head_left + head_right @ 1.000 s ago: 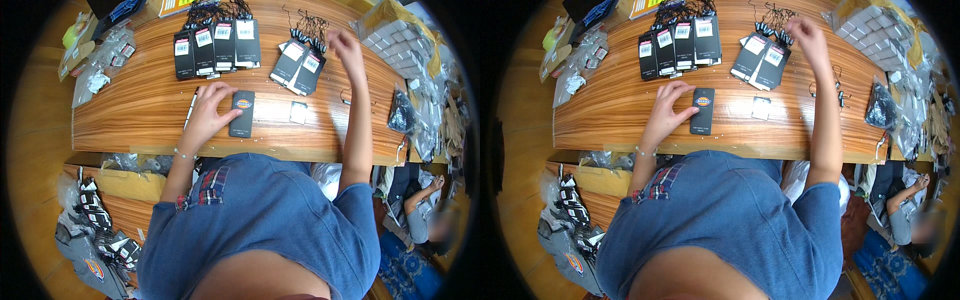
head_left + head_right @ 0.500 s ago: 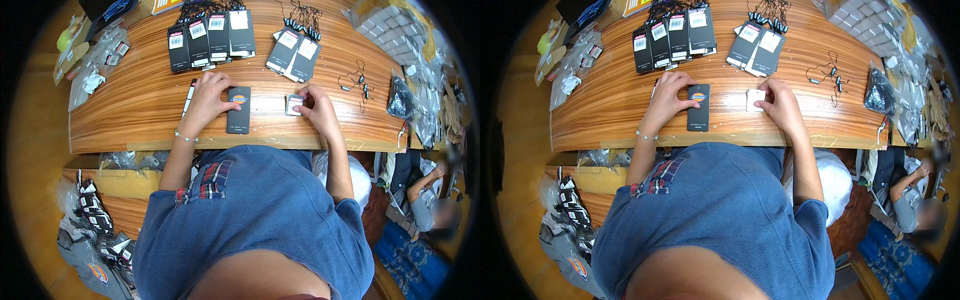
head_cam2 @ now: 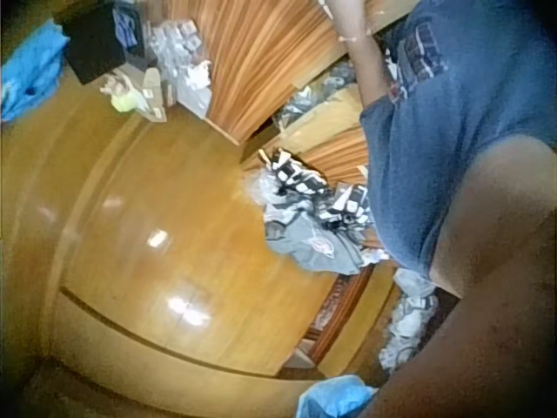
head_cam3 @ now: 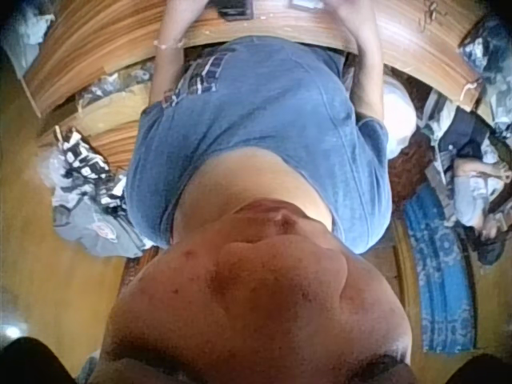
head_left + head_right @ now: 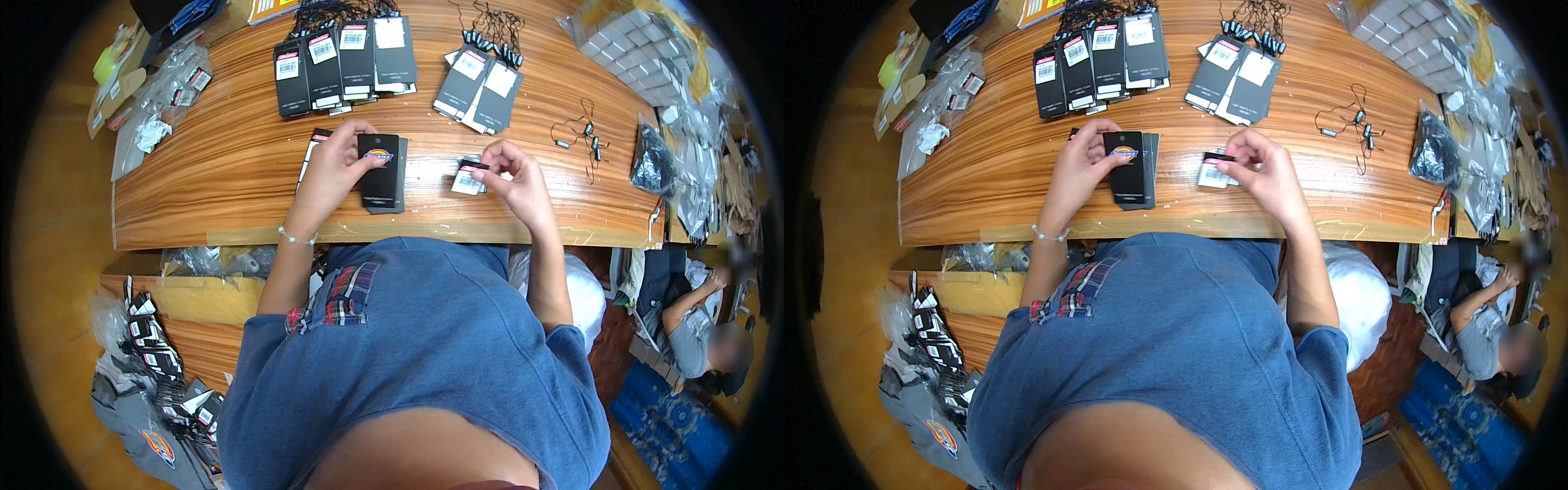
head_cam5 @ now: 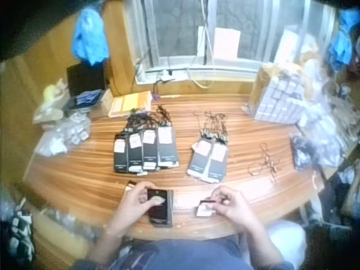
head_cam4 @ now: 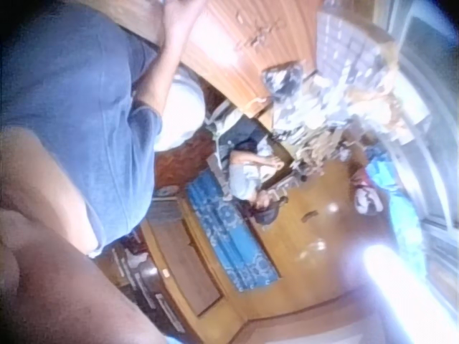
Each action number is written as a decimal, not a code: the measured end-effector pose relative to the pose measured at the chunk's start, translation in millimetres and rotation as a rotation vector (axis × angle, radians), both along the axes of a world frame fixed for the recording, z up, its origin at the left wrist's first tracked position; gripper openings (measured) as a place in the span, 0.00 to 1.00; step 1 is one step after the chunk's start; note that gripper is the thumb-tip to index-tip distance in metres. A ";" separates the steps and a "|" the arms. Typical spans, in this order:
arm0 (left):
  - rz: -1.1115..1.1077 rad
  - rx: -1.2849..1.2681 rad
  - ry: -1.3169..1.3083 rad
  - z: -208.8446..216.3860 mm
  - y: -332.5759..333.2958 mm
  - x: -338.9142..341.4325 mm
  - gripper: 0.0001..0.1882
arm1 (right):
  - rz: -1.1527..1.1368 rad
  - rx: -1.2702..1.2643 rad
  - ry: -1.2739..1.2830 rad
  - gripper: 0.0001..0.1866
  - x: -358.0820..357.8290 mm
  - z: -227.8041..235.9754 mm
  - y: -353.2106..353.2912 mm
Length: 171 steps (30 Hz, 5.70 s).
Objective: The person repeatedly picks up small black rectangular boxes and thin black cords from a wooden table, attaches the cords to the boxes, and places the assembled units back on the table. The person handles the items one at a time, organizing them into small stacks.
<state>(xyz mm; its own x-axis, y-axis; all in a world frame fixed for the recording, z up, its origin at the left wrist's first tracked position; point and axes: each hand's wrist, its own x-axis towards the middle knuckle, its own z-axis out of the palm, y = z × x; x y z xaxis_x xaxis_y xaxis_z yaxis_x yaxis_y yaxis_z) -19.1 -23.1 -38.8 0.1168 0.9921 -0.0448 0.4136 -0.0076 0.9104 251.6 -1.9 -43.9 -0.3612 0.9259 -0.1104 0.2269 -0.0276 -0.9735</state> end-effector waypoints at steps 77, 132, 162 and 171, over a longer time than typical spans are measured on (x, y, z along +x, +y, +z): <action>-0.560 -0.269 -0.504 14.0 1.7 67.7 0.05 | 0.071 -0.400 1.624 0.08 3.5 51.7 29.0; 0.109 0.233 -0.353 56.8 10.7 73.3 0.08 | -0.355 0.969 -0.004 0.08 -71.3 42.0 9.5; -0.035 0.658 -0.017 44.4 23.5 52.5 0.14 | -0.194 0.306 1.058 0.05 -30.3 69.5 43.9; 0.037 0.168 -0.065 31.4 18.3 -5.9 0.15 | -0.060 0.306 0.817 0.11 -35.8 93.9 15.8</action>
